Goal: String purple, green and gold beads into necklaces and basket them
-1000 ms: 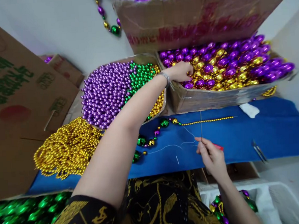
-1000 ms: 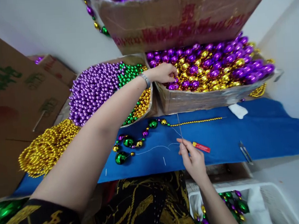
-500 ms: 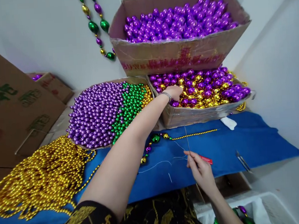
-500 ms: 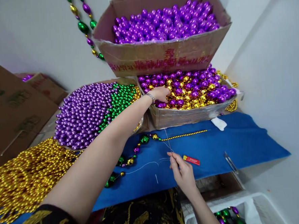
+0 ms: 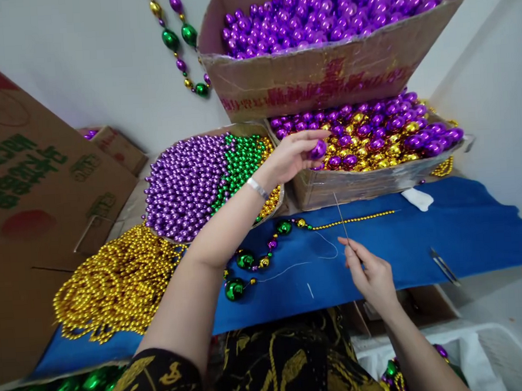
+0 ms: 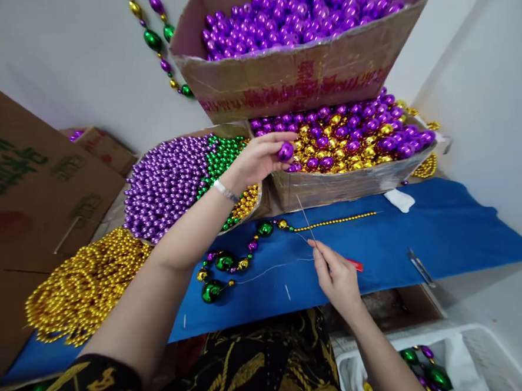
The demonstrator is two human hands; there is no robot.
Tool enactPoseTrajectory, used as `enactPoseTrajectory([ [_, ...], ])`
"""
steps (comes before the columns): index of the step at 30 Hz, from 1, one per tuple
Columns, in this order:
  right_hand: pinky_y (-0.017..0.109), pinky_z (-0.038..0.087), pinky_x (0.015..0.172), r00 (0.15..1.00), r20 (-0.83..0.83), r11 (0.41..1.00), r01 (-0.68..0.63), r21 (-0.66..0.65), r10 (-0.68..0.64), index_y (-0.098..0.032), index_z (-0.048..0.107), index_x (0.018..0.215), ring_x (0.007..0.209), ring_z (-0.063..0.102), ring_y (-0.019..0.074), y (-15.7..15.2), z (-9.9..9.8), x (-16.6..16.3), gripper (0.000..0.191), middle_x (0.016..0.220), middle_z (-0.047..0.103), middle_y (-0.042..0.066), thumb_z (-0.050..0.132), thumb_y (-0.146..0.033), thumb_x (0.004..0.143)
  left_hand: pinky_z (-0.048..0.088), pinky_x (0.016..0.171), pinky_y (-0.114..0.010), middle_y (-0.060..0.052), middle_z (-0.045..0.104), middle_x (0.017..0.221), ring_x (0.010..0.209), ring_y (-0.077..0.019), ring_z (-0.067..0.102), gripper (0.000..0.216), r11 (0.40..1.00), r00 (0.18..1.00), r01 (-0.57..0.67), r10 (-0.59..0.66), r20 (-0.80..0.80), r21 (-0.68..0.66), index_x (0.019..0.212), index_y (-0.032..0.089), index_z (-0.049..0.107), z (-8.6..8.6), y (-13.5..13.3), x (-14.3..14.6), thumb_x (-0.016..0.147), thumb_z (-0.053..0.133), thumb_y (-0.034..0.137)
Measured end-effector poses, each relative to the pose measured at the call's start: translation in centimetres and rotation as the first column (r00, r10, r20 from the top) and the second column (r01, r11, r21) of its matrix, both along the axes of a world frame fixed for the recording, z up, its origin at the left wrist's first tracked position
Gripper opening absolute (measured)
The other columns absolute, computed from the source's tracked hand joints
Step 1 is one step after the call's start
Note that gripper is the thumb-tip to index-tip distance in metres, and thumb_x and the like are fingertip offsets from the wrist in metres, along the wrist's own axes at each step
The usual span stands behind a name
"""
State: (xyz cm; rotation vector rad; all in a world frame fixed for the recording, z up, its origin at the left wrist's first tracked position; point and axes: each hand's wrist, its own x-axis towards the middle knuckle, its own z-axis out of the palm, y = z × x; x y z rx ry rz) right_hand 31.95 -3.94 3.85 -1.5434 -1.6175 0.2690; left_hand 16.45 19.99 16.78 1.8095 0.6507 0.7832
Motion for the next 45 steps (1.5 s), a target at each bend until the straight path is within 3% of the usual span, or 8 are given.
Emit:
enactPoseTrajectory([
  [2, 0.026, 0.060, 0.076, 0.998, 0.060, 0.996, -0.023, 0.085, 0.018, -0.020, 0.069, 0.118, 0.074, 0.074, 0.0161, 0.2, 0.1, -0.2, 0.029, 0.095, 0.078, 0.006, 0.050, -0.027, 0.098, 0.055, 0.073, -0.025, -0.010, 0.068, 0.110, 0.082, -0.0113, 0.064, 0.035, 0.972, 0.982, 0.037, 0.008, 0.191, -0.231, 0.121, 0.015, 0.061, -1.1, -2.7, -1.7, 0.091, 0.051, 0.028],
  [5, 0.027, 0.061, 0.081, 0.990, 0.127, 0.974, -0.094, 0.204, 0.069, -0.020, 0.067, 0.122, 0.086, 0.075, 0.0171, 0.5, 0.0, -0.6, 0.030, 0.107, 0.076, 0.007, 0.052, -0.020, 0.096, 0.053, 0.070, -0.022, -0.009, 0.070, 0.103, 0.079, -0.0106, 0.064, 0.029, 0.874, 0.917, 0.150, 0.052, 0.396, -0.462, 0.105, 0.014, 0.067, -3.0, -5.7, -3.5, 0.081, 0.064, 0.030],
  [8, 0.027, 0.061, 0.080, 0.977, 0.179, 0.955, -0.157, 0.252, 0.114, -0.019, 0.063, 0.127, 0.086, 0.075, 0.0167, 0.7, -0.2, -1.1, 0.034, 0.108, 0.076, 0.007, 0.053, -0.014, 0.095, 0.053, 0.072, -0.023, -0.008, 0.072, 0.097, 0.080, -0.0115, 0.065, 0.028, 0.800, 0.888, 0.174, 0.125, 0.443, -0.574, 0.101, 0.015, 0.069, -4.4, -7.3, -4.3, 0.077, 0.070, 0.028],
  [11, 0.028, 0.060, 0.078, 0.970, 0.191, 0.951, -0.193, 0.244, 0.148, -0.019, 0.062, 0.130, 0.085, 0.075, 0.0170, 0.6, -0.4, -1.6, 0.037, 0.108, 0.076, 0.007, 0.053, -0.012, 0.094, 0.053, 0.074, -0.023, -0.006, 0.072, 0.095, 0.083, -0.0120, 0.065, 0.026, 0.782, 0.871, 0.133, 0.201, 0.448, -0.609, 0.099, 0.016, 0.071, -5.1, -8.1, -4.5, 0.075, 0.074, 0.025],
  [15, 0.028, 0.060, 0.077, 0.968, 0.190, 0.952, -0.208, 0.225, 0.166, -0.019, 0.062, 0.130, 0.083, 0.074, 0.0166, 0.5, -0.7, -1.9, 0.038, 0.108, 0.076, 0.008, 0.053, -0.012, 0.094, 0.054, 0.073, -0.023, -0.004, 0.071, 0.092, 0.083, -0.0115, 0.065, 0.026, 0.788, 0.849, 0.094, 0.255, 0.462, -0.608, 0.096, 0.016, 0.071, -5.6, -8.7, -4.9, 0.072, 0.078, 0.024],
  [35, 0.029, 0.061, 0.079, 0.945, 0.275, 0.954, -0.233, 0.189, 0.177, -0.016, 0.062, 0.127, 0.084, 0.075, 0.0176, 0.2, -1.2, -2.2, 0.034, 0.109, 0.076, 0.008, 0.053, -0.013, 0.095, 0.055, 0.076, -0.025, -0.002, 0.066, 0.093, 0.082, -0.0101, 0.062, 0.032, 0.905, 0.866, -0.050, 0.251, 0.433, -0.423, 0.102, 0.019, 0.068, -6.9, -9.9, -6.4, 0.075, 0.079, 0.029],
  [40, 0.028, 0.061, 0.076, 0.945, 0.281, 0.955, -0.225, 0.194, 0.166, -0.014, 0.065, 0.120, 0.083, 0.075, 0.0180, 0.4, -0.9, -2.7, 0.028, 0.105, 0.076, 0.009, 0.052, -0.014, 0.095, 0.053, 0.087, -0.027, -0.005, 0.066, 0.108, 0.098, -0.0139, 0.063, 0.052, 0.985, 0.895, -0.091, 0.146, 0.421, -0.149, 0.114, 0.020, 0.063, -8.0, -10.8, -6.5, 0.067, 0.086, 0.023],
  [45, 0.028, 0.061, 0.074, 0.945, 0.270, 0.954, -0.236, 0.185, 0.182, -0.015, 0.066, 0.116, 0.082, 0.075, 0.0179, 0.4, -1.0, -3.4, 0.025, 0.102, 0.077, 0.008, 0.052, -0.014, 0.095, 0.053, 0.088, -0.030, -0.006, 0.065, 0.112, 0.100, -0.0145, 0.063, 0.064, 0.972, 0.881, -0.112, 0.194, 0.433, -0.208, 0.122, 0.021, 0.056, -9.1, -11.7, -6.8, 0.067, 0.087, 0.023],
])
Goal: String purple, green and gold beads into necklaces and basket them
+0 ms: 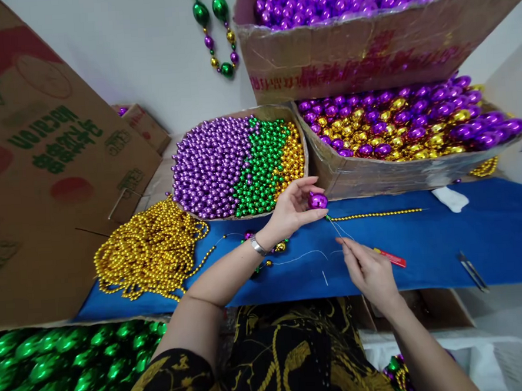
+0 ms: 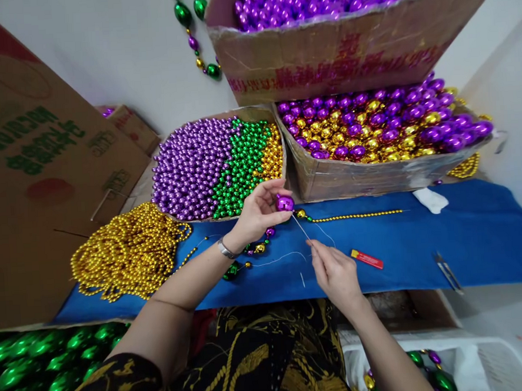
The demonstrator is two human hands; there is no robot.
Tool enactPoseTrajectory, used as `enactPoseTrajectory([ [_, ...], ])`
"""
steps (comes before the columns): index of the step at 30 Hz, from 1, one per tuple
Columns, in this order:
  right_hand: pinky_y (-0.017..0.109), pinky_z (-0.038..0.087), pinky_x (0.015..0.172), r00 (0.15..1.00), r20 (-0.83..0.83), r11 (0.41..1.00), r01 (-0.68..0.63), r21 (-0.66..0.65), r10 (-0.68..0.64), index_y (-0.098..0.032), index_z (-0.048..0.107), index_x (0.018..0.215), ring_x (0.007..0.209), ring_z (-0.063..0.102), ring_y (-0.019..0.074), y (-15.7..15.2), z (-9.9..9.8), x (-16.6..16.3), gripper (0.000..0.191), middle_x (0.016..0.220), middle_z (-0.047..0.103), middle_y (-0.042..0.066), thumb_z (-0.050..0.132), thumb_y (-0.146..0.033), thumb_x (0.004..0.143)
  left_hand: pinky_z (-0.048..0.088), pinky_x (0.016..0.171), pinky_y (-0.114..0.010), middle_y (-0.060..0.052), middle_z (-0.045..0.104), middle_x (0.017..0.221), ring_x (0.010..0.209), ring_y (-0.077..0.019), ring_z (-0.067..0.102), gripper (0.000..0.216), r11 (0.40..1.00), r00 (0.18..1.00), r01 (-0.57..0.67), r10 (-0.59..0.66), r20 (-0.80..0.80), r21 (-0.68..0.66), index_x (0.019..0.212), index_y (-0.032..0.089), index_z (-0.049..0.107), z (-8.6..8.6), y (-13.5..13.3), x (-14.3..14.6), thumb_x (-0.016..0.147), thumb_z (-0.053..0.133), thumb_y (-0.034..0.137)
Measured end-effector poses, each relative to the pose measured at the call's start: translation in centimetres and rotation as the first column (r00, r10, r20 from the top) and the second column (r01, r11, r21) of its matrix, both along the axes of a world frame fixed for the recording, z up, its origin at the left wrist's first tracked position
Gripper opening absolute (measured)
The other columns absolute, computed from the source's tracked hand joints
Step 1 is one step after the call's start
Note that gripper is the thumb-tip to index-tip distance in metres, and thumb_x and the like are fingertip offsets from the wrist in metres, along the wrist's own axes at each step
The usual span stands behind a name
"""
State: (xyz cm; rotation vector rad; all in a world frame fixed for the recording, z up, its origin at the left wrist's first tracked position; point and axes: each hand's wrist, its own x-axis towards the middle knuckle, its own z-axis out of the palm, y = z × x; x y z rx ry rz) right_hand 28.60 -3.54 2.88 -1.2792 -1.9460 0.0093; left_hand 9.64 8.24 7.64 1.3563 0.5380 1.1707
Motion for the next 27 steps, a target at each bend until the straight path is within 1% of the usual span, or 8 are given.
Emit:
enactPoseTrajectory([
  [8, 0.029, 0.061, 0.072, 0.999, 0.011, 0.999, -0.031, 0.029, 0.030, -0.017, 0.064, 0.118, 0.080, 0.075, 0.0188, 0.4, -0.9, -0.7, 0.027, 0.100, 0.077, 0.008, 0.050, -0.016, 0.096, 0.050, 0.091, -0.032, -0.007, 0.065, 0.112, 0.099, -0.0154, 0.062, 0.067, 0.989, 0.999, -0.049, 0.050, 0.001, -0.137, 0.123, 0.021, 0.054, -1.0, -1.4, -0.7, 0.065, 0.088, 0.025],
  [11, 0.030, 0.061, 0.074, 0.999, 0.010, 0.999, -0.035, 0.019, 0.035, -0.018, 0.064, 0.119, 0.082, 0.075, 0.0196, 0.6, -1.1, -0.9, 0.028, 0.101, 0.077, 0.009, 0.050, -0.016, 0.096, 0.051, 0.089, -0.034, -0.010, 0.060, 0.123, 0.104, -0.0186, 0.061, 0.077, 1.000, 0.994, 0.007, -0.009, -0.108, -0.021, 0.135, 0.025, 0.047, -1.1, -1.8, -1.6, 0.069, 0.085, 0.032],
  [13, 0.029, 0.060, 0.073, 1.000, 0.001, 1.000, -0.016, 0.018, 0.016, -0.018, 0.065, 0.117, 0.079, 0.075, 0.0195, 0.6, -1.2, -0.9, 0.026, 0.098, 0.077, 0.008, 0.050, -0.017, 0.096, 0.050, 0.088, -0.036, -0.012, 0.055, 0.133, 0.111, -0.0227, 0.057, 0.074, 0.988, 0.954, -0.049, 0.089, -0.287, 0.143, 0.139, 0.026, 0.045, -0.8, -0.8, -3.0, 0.075, 0.080, 0.037],
  [16, 0.027, 0.057, 0.065, 1.000, -0.004, 0.999, 0.031, 0.015, -0.031, -0.016, 0.067, 0.107, 0.067, 0.072, 0.0181, 0.6, -1.3, -0.6, 0.020, 0.084, 0.076, 0.007, 0.051, -0.018, 0.096, 0.043, 0.096, -0.044, -0.015, 0.059, 0.125, 0.116, -0.0291, 0.051, 0.038, 0.867, 0.605, -0.177, 0.469, -0.643, 0.465, 0.124, 0.019, 0.060, -0.2, 2.2, -6.0, 0.088, 0.062, 0.032],
  [18, 0.026, 0.055, 0.061, 0.999, -0.004, 0.999, 0.043, 0.007, -0.043, -0.016, 0.067, 0.103, 0.062, 0.070, 0.0169, 0.5, -1.4, -0.6, 0.018, 0.078, 0.074, 0.005, 0.051, -0.019, 0.096, 0.039, 0.096, -0.047, -0.016, 0.065, 0.109, 0.110, -0.0315, 0.051, 0.023, 0.832, 0.274, -0.090, 0.549, -0.789, 0.548, 0.105, 0.015, 0.069, -0.1, 4.3, -7.7, 0.090, 0.054, 0.023],
  [20, 0.026, 0.055, 0.061, 0.999, -0.014, 0.999, 0.037, 0.001, -0.037, -0.016, 0.067, 0.102, 0.062, 0.070, 0.0164, 0.5, -1.5, -0.7, 0.018, 0.077, 0.074, 0.005, 0.050, -0.019, 0.097, 0.038, 0.093, -0.047, -0.016, 0.066, 0.098, 0.104, -0.0314, 0.052, 0.020, 0.848, 0.109, -0.014, 0.527, -0.843, 0.529, 0.091, 0.015, 0.071, -0.2, 5.7, -8.7, 0.090, 0.052, 0.019],
  [23, 0.026, 0.055, 0.061, 0.999, -0.033, 1.000, 0.023, -0.005, -0.023, -0.017, 0.067, 0.104, 0.062, 0.070, 0.0161, 0.5, -1.7, -1.1, 0.019, 0.076, 0.074, 0.005, 0.050, -0.020, 0.097, 0.041, 0.088, -0.041, -0.013, 0.067, 0.091, 0.097, -0.0271, 0.055, 0.016, 0.864, 0.274, -0.127, 0.503, -0.820, 0.488, 0.087, 0.016, 0.071, -0.6, 5.9, -8.6, 0.088, 0.055, 0.020],
  [27, 0.028, 0.057, 0.065, 0.999, -0.050, 1.000, -0.012, -0.024, 0.011, -0.018, 0.068, 0.107, 0.068, 0.072, 0.0174, 0.7, -1.7, -1.6, 0.022, 0.082, 0.076, 0.006, 0.049, -0.021, 0.097, 0.043, 0.068, -0.027, -0.007, 0.068, 0.091, 0.079, -0.0153, 0.058, 0.024, 0.955, 0.856, -0.293, 0.245, -0.454, -0.038, 0.099, 0.016, 0.070, -0.5, 3.9, -6.6, 0.084, 0.065, 0.035],
])
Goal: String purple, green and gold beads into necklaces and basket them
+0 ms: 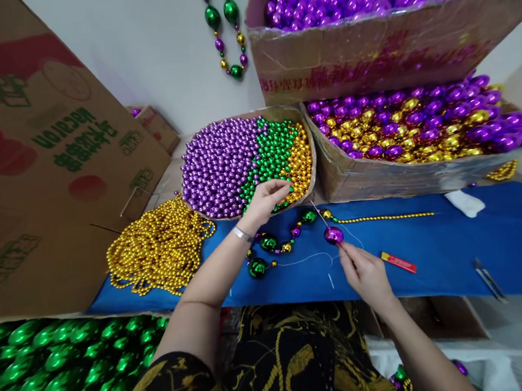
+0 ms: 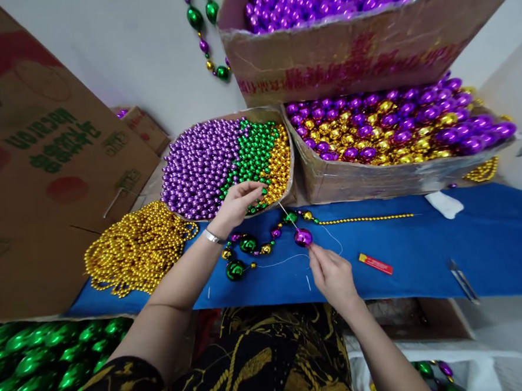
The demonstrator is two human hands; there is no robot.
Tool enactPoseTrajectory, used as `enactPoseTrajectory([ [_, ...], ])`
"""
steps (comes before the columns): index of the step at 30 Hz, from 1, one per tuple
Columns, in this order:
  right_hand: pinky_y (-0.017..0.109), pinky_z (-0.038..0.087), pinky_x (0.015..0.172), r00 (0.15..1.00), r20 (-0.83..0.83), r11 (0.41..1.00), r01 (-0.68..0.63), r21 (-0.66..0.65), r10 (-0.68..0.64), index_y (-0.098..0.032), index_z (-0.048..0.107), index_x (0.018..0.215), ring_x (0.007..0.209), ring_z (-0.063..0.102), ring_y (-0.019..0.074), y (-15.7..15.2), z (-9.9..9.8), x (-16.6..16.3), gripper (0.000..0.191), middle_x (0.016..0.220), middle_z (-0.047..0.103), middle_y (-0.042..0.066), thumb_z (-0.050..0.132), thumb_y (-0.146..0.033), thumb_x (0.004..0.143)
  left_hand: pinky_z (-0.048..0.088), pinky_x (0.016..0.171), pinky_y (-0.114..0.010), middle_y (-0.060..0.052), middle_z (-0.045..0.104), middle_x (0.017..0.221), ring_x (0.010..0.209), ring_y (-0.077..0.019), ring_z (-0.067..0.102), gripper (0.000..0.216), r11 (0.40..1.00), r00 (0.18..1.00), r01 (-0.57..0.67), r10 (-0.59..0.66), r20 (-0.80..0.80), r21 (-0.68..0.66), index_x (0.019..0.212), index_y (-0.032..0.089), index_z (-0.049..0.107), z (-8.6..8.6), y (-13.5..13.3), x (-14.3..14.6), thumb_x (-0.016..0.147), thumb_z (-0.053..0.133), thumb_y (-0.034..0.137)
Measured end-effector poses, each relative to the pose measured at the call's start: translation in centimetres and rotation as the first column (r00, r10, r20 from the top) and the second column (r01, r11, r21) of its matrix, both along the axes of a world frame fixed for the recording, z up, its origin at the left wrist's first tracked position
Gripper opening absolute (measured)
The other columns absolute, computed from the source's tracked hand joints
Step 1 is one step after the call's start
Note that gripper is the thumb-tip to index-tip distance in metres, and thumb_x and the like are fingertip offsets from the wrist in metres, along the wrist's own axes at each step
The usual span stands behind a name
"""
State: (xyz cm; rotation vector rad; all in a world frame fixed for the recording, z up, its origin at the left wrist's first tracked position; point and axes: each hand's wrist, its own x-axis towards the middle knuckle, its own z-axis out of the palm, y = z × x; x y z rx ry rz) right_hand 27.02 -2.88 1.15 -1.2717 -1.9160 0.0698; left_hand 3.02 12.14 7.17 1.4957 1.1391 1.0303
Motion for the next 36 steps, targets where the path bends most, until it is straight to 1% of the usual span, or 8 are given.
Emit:
enactPoseTrajectory([
  [3, 0.029, 0.058, 0.066, 1.000, 0.016, 1.000, -0.005, 0.011, 0.005, -0.018, 0.069, 0.107, 0.069, 0.072, 0.0180, 0.0, 0.1, -0.1, 0.022, 0.084, 0.076, 0.007, 0.049, -0.022, 0.097, 0.041, 0.061, -0.021, -0.005, 0.068, 0.092, 0.075, -0.0105, 0.059, 0.031, 0.965, 0.913, 0.141, -0.040, 0.406, -0.223, 0.098, 0.016, 0.071, 0.4, -1.7, 1.6, 0.076, 0.075, 0.038],
  [6, 0.029, 0.059, 0.067, 1.000, 0.027, 1.000, 0.004, 0.016, -0.004, -0.018, 0.070, 0.109, 0.070, 0.073, 0.0184, -0.1, 0.1, 0.0, 0.024, 0.085, 0.076, 0.008, 0.050, -0.022, 0.097, 0.043, 0.062, -0.020, -0.005, 0.069, 0.091, 0.076, -0.0091, 0.060, 0.029, 0.936, 0.864, 0.204, -0.033, 0.502, -0.289, 0.094, 0.015, 0.073, 0.7, -2.7, 2.6, 0.074, 0.079, 0.035],
  [19, 0.028, 0.057, 0.068, 0.996, 0.069, 0.998, 0.058, -0.025, -0.056, -0.017, 0.069, 0.108, 0.070, 0.072, 0.0172, -0.2, -0.8, 0.9, 0.025, 0.085, 0.076, 0.007, 0.046, -0.022, 0.098, 0.042, 0.058, -0.019, -0.004, 0.070, 0.088, 0.073, -0.0086, 0.058, 0.025, 0.974, 0.909, 0.176, -0.107, 0.404, -0.139, 0.092, 0.017, 0.075, 1.6, -3.2, 4.0, 0.076, 0.078, 0.036],
  [24, 0.027, 0.055, 0.065, 0.995, 0.014, 0.995, 0.094, 0.021, -0.095, -0.018, 0.067, 0.106, 0.068, 0.071, 0.0169, -0.1, -0.2, 1.6, 0.022, 0.083, 0.075, 0.006, 0.047, -0.021, 0.098, 0.049, 0.071, -0.024, -0.005, 0.071, 0.093, 0.079, -0.0120, 0.061, 0.028, 0.955, 0.935, 0.296, -0.297, 0.194, 0.031, 0.100, 0.019, 0.074, 3.3, -3.4, 5.5, 0.077, 0.077, 0.034],
  [27, 0.025, 0.052, 0.061, 0.989, -0.057, 0.991, 0.135, 0.018, -0.133, -0.019, 0.064, 0.099, 0.060, 0.067, 0.0157, -0.1, 0.2, 2.5, 0.017, 0.071, 0.070, 0.003, 0.047, -0.021, 0.098, 0.050, 0.082, -0.030, -0.008, 0.070, 0.108, 0.092, -0.0160, 0.062, 0.034, 0.913, 0.939, 0.322, -0.343, 0.041, 0.252, 0.115, 0.022, 0.069, 5.4, -0.5, 7.7, 0.084, 0.070, 0.034],
  [30, 0.024, 0.050, 0.057, 0.980, -0.093, 0.985, 0.175, 0.001, -0.174, -0.020, 0.062, 0.093, 0.056, 0.065, 0.0147, -0.1, 0.5, 3.4, 0.015, 0.066, 0.067, 0.002, 0.047, -0.021, 0.099, 0.045, 0.095, -0.038, -0.012, 0.068, 0.108, 0.100, -0.0220, 0.061, 0.027, 0.823, 0.956, 0.266, -0.158, -0.249, 0.502, 0.111, 0.017, 0.070, 7.7, 5.6, 11.6, 0.087, 0.064, 0.028],
  [32, 0.024, 0.050, 0.056, 0.978, -0.096, 0.983, 0.185, 0.007, -0.183, -0.020, 0.061, 0.093, 0.057, 0.066, 0.0147, -0.1, 0.5, 3.9, 0.015, 0.067, 0.068, 0.002, 0.047, -0.020, 0.099, 0.040, 0.101, -0.044, -0.016, 0.067, 0.104, 0.107, -0.0289, 0.058, 0.025, 0.793, 0.853, 0.314, 0.006, -0.522, 0.522, 0.105, 0.012, 0.071, 8.7, 10.2, 14.6, 0.082, 0.067, 0.019],
  [36, 0.024, 0.049, 0.053, 0.976, -0.095, 0.979, 0.200, 0.026, -0.197, -0.020, 0.060, 0.095, 0.055, 0.065, 0.0141, -0.1, 0.4, 4.6, 0.015, 0.067, 0.068, 0.002, 0.046, -0.018, 0.099, 0.038, 0.099, -0.051, -0.023, 0.066, 0.104, 0.116, -0.0400, 0.055, 0.028, 0.862, 0.600, 0.304, 0.158, -0.784, 0.406, 0.099, 0.006, 0.070, 8.8, 16.1, 19.3, 0.072, 0.069, 0.005],
])
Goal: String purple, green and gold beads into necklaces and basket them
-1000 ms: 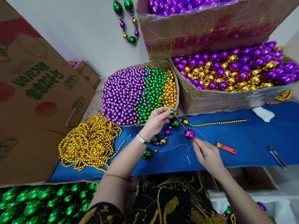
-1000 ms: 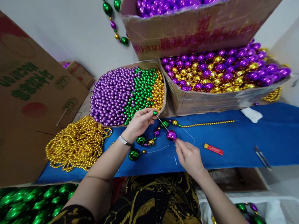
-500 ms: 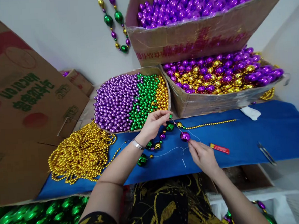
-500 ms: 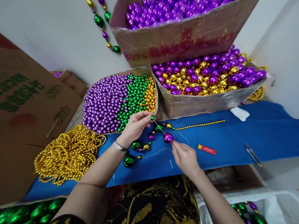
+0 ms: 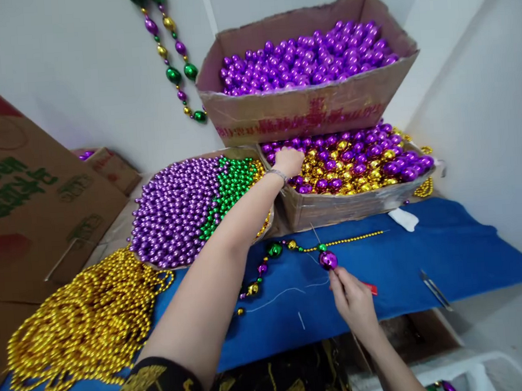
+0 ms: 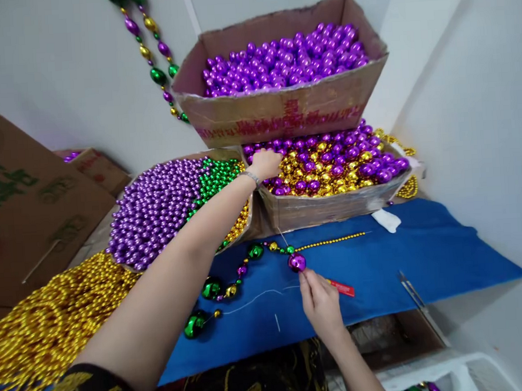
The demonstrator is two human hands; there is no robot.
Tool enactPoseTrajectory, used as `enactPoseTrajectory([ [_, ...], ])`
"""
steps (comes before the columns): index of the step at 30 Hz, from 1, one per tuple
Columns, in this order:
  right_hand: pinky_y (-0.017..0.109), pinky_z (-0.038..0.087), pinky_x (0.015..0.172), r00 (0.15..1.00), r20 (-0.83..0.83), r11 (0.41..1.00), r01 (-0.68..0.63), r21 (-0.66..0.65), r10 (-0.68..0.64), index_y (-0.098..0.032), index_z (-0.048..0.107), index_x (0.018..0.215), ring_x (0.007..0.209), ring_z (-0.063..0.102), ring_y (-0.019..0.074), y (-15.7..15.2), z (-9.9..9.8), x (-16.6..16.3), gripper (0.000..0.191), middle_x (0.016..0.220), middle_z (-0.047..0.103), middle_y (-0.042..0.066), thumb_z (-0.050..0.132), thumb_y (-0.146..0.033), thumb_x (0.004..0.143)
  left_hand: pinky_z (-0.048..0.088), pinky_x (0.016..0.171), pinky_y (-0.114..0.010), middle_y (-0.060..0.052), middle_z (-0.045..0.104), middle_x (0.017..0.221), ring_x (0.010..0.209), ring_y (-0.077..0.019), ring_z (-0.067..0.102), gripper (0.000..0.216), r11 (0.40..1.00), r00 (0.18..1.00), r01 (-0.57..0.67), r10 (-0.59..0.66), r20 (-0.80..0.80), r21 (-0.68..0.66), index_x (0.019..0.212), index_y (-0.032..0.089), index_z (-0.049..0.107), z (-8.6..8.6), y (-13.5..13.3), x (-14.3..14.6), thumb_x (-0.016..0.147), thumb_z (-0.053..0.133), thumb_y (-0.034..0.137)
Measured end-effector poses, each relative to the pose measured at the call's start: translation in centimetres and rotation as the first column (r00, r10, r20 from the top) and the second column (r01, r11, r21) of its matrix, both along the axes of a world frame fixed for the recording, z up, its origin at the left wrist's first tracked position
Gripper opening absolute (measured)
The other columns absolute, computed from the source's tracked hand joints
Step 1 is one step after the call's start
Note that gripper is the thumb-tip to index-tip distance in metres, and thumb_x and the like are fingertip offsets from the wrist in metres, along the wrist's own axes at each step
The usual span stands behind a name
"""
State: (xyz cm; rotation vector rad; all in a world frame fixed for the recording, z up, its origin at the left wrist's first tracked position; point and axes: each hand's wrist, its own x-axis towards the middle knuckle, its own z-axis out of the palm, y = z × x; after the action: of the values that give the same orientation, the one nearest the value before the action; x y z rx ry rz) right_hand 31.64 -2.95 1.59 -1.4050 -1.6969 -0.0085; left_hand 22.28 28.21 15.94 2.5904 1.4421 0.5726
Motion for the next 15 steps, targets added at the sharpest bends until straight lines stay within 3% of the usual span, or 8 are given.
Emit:
enactPoseTrajectory([
  [3, 0.023, 0.049, 0.053, 1.000, -0.013, 1.000, 0.016, -0.004, -0.016, -0.020, 0.060, 0.095, 0.054, 0.064, 0.0138, 0.1, -0.1, 0.4, 0.014, 0.067, 0.067, 0.001, 0.046, -0.017, 0.099, 0.039, 0.096, -0.051, -0.025, 0.066, 0.101, 0.113, -0.0406, 0.057, 0.025, 1.000, 1.000, 0.005, -0.005, 0.006, -0.005, 0.097, 0.005, 0.070, -0.6, 1.0, 1.3, 0.072, 0.066, 0.002],
  [6, 0.023, 0.049, 0.055, 1.000, -0.023, 1.000, 0.000, -0.009, 0.000, -0.020, 0.060, 0.093, 0.055, 0.065, 0.0137, 0.2, -0.1, 0.7, 0.014, 0.067, 0.067, 0.001, 0.047, -0.017, 0.098, 0.041, 0.093, -0.046, -0.021, 0.067, 0.101, 0.111, -0.0366, 0.058, 0.035, 1.000, 1.000, 0.006, -0.007, 0.026, 0.018, 0.111, 0.007, 0.067, -0.4, 0.3, 0.9, 0.076, 0.065, 0.008],
  [9, 0.023, 0.049, 0.056, 0.999, -0.032, 1.000, -0.012, -0.013, 0.012, -0.019, 0.061, 0.092, 0.055, 0.064, 0.0134, 0.3, 0.2, 0.5, 0.014, 0.068, 0.068, 0.001, 0.048, -0.018, 0.098, 0.046, 0.085, -0.038, -0.013, 0.067, 0.093, 0.093, -0.0265, 0.063, 0.043, 0.993, 0.948, 0.092, -0.063, 0.311, -0.077, 0.123, 0.011, 0.061, 0.4, -1.9, -0.9, 0.082, 0.066, 0.022],
  [11, 0.023, 0.050, 0.057, 0.999, -0.035, 1.000, -0.012, -0.015, 0.011, -0.019, 0.061, 0.094, 0.056, 0.065, 0.0134, 0.3, 0.5, 0.2, 0.013, 0.068, 0.068, 0.001, 0.049, -0.018, 0.098, 0.048, 0.075, -0.031, -0.008, 0.067, 0.090, 0.078, -0.0179, 0.063, 0.041, 0.921, 0.755, 0.292, -0.058, 0.653, -0.256, 0.124, 0.016, 0.062, 0.4, -4.5, -2.8, 0.086, 0.064, 0.031],
  [12, 0.023, 0.050, 0.057, 0.999, -0.034, 1.000, -0.014, -0.010, 0.014, -0.019, 0.061, 0.095, 0.056, 0.065, 0.0134, 0.2, 0.7, 0.0, 0.013, 0.068, 0.068, 0.001, 0.049, -0.018, 0.098, 0.048, 0.071, -0.029, -0.006, 0.067, 0.090, 0.073, -0.0147, 0.062, 0.038, 0.844, 0.623, 0.417, 0.005, 0.782, -0.337, 0.121, 0.018, 0.063, 0.1, -6.1, -3.9, 0.086, 0.064, 0.033],
  [15, 0.023, 0.049, 0.057, 0.999, -0.022, 0.999, -0.035, 0.029, 0.036, -0.018, 0.062, 0.098, 0.056, 0.065, 0.0133, -0.2, 1.0, -0.6, 0.011, 0.069, 0.068, 0.001, 0.051, -0.017, 0.097, 0.052, 0.070, -0.025, -0.004, 0.069, 0.093, 0.075, -0.0121, 0.066, 0.036, 0.610, 0.363, 0.651, 0.272, 0.891, -0.452, 0.117, 0.021, 0.063, -1.8, -11.2, -7.5, 0.084, 0.067, 0.035],
])
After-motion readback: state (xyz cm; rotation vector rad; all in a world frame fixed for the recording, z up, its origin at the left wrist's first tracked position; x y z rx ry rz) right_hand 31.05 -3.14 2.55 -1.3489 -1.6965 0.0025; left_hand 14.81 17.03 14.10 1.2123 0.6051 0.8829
